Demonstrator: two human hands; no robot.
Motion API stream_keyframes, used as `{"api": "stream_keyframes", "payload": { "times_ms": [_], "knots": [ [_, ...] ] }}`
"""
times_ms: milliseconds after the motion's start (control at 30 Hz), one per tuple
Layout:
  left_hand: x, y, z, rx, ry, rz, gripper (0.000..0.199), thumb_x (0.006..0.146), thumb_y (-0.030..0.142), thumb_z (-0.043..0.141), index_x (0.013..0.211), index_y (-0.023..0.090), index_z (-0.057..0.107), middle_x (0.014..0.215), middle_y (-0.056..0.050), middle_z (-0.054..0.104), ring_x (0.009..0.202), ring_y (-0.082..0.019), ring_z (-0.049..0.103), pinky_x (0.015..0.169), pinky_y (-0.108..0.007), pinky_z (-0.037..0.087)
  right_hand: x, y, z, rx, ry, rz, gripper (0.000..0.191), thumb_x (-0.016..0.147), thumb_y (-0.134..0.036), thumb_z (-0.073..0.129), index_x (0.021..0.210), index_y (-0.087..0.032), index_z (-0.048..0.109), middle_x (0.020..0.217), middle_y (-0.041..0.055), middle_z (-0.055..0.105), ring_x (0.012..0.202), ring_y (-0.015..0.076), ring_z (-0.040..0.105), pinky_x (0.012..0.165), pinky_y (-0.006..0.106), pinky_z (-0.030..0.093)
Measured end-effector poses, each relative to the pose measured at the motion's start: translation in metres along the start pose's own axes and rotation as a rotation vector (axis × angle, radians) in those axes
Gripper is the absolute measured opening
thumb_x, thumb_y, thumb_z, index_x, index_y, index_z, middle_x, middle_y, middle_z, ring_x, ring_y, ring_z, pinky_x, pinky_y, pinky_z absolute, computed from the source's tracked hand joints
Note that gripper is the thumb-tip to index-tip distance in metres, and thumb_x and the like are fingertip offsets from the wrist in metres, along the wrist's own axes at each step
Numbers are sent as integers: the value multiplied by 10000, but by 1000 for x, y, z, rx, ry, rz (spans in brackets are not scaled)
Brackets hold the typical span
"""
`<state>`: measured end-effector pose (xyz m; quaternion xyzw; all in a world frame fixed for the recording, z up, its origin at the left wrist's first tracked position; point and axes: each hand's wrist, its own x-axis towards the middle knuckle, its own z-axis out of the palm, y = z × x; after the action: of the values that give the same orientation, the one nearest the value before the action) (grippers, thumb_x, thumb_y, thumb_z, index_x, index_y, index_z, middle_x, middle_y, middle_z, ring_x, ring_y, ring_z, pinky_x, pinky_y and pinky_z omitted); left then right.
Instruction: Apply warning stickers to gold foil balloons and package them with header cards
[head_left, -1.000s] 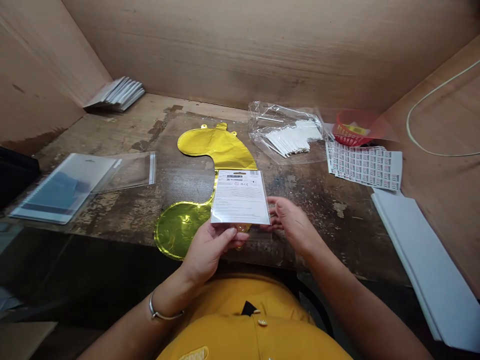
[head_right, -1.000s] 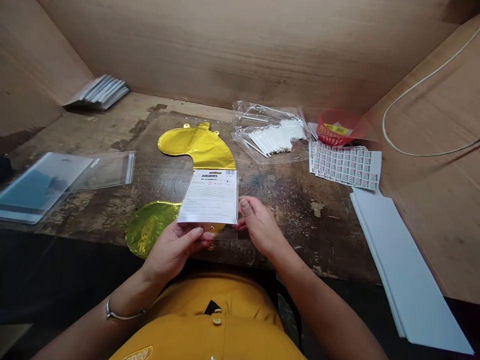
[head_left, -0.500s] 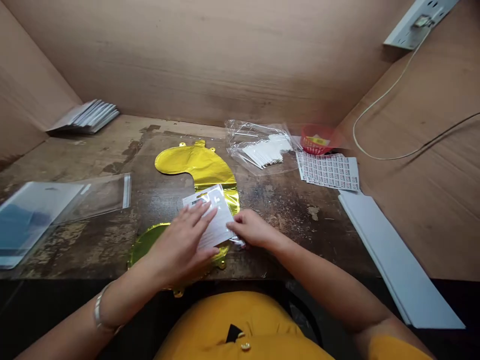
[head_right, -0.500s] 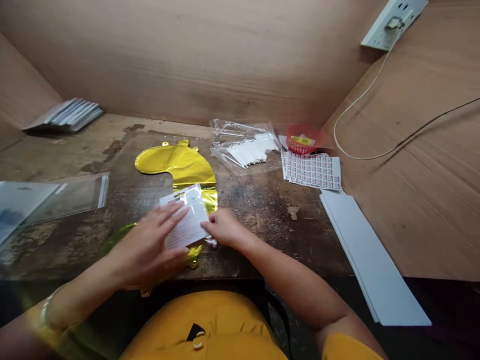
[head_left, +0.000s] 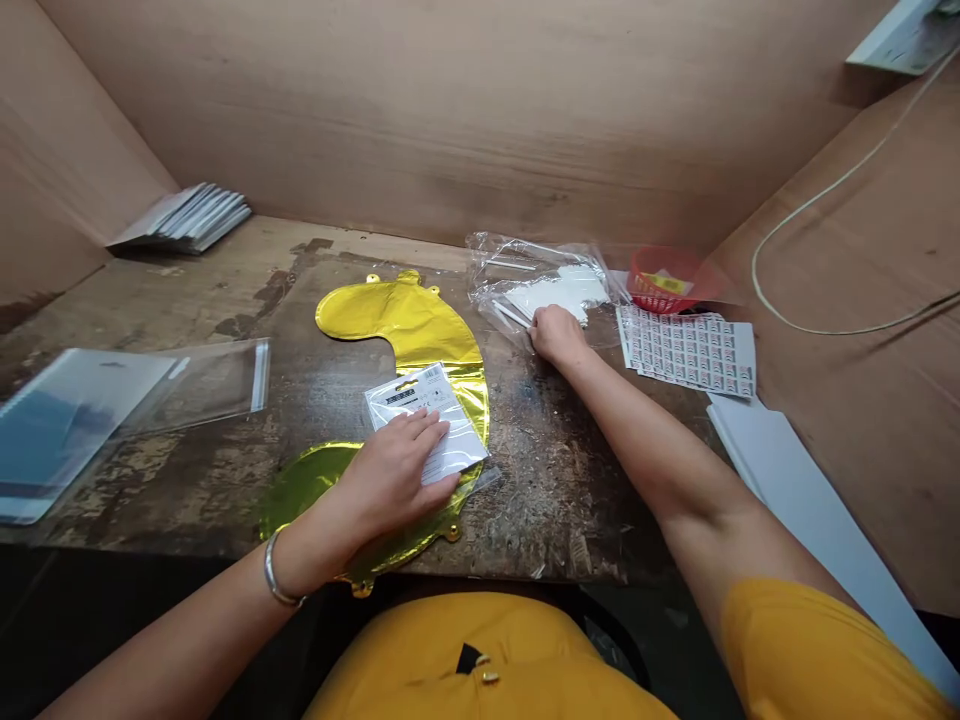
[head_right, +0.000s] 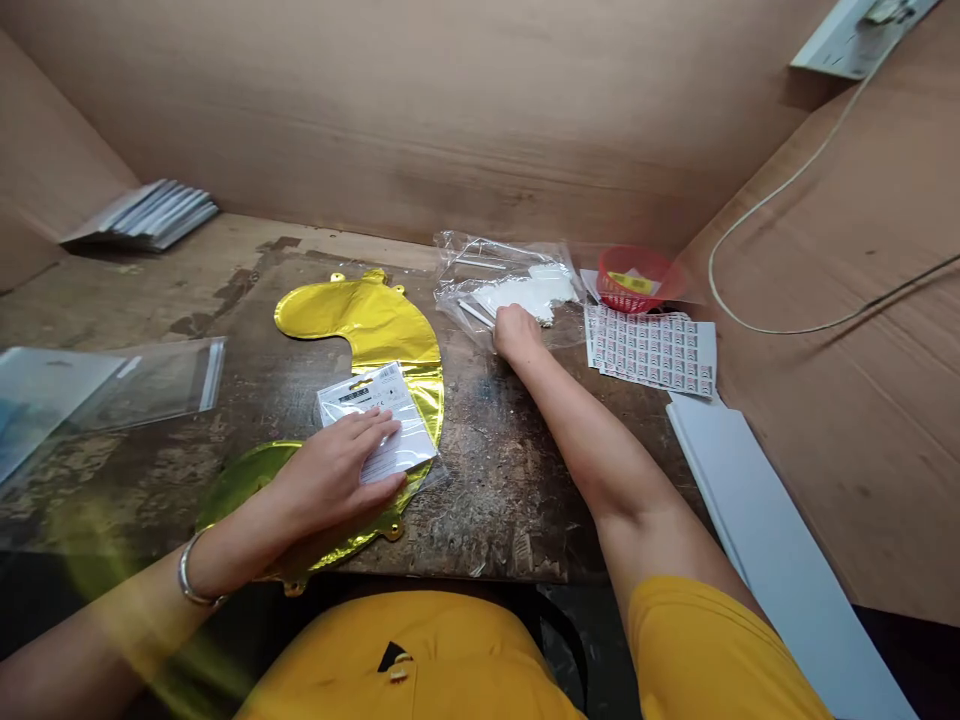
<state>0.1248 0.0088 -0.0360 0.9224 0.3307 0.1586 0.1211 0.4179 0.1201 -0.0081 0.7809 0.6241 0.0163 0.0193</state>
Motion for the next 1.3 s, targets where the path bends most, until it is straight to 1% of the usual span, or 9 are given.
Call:
{"api": "stream_keyframes", "payload": {
  "times_ms": [200, 367, 567, 800, 933, 1033, 1133, 1200, 1300],
  "knots": [
    [3, -3, -7, -24, -44, 7, 466, 865, 449, 560, 1173, 111, 650, 1312, -204, 594, 1217, -337, 564, 1056, -458, 432, -33, -7, -19, -76, 38, 14, 343, 893, -40, 370, 1147, -38, 601, 1073, 248, 638, 999, 299, 594, 738, 351, 421],
    [7, -5, -15, -65, -94, 16, 405, 914, 452, 488, 1099, 143, 672, 1166, -150, 676, 1119, -296, 614, 963, -410, 476, -132, 2, -54, 231, 180, -169, 197, 924, -274, 526, 945, -144, 673, 791, 93, 695, 665, 182, 604, 603, 298, 421],
    [16, -2, -28, -180, -130, -81, 371, 910, 476, 488, 894, 173, 701, 818, -56, 708, 746, -180, 623, 674, -265, 425, -238, -6, -65, 666, 44, -386, 86, 883, -270, 594, 852, -197, 626, 641, -28, 629, 521, 91, 547, 494, 212, 396],
    [20, 3, -36, -156, -168, -89, 444, 901, 523, 451, 684, 178, 628, 581, -4, 566, 533, -123, 442, 554, -265, 276, -226, -16, -55, 499, 72, -402, 143, 883, -244, 552, 751, -191, 568, 558, -43, 537, 460, 81, 426, 496, 228, 302],
    [20, 0, -35, -40, -196, -27, 463, 868, 597, 473, 762, 188, 662, 643, -19, 619, 616, -163, 531, 702, -320, 387, -217, -27, -32, 344, 89, -439, 156, 896, -253, 512, 763, -183, 552, 557, -21, 548, 469, 100, 425, 507, 247, 262],
    [22, -8, -28, 75, -145, -10, 647, 736, 728, 570, 1065, 178, 663, 979, -103, 696, 970, -295, 613, 1015, -514, 304, -220, -40, -9, 222, 67, -489, 162, 916, -217, 460, 806, -166, 567, 589, 12, 595, 489, 119, 455, 516, 264, 246],
    [22, -17, -16, 147, -174, -72, 999, 681, 797, 567, 1438, 167, 401, 1498, -223, 367, 1377, -458, 298, 1095, -637, 138, -223, -52, 7, 191, 37, -498, 169, 931, -200, 449, 830, -154, 577, 611, 28, 623, 511, 128, 493, 529, 271, 255],
    [21, -21, -9, 155, -251, -97, 1072, 700, 817, 522, 1520, 187, 242, 1599, -216, 133, 1440, -483, 112, 1104, -659, 92, -221, -58, 12, 172, 32, -477, 174, 938, -194, 447, 844, -149, 587, 634, 42, 639, 535, 141, 518, 538, 278, 264],
    [18, -22, -4, 156, -300, -113, 1076, 705, 836, 487, 1533, 208, 206, 1614, -193, 80, 1453, -473, 62, 1120, -652, 72, -211, -58, 9, 202, 4, -448, 133, 929, -180, 485, 895, -139, 607, 730, 73, 677, 627, 169, 572, 569, 278, 310]
  ]
}}
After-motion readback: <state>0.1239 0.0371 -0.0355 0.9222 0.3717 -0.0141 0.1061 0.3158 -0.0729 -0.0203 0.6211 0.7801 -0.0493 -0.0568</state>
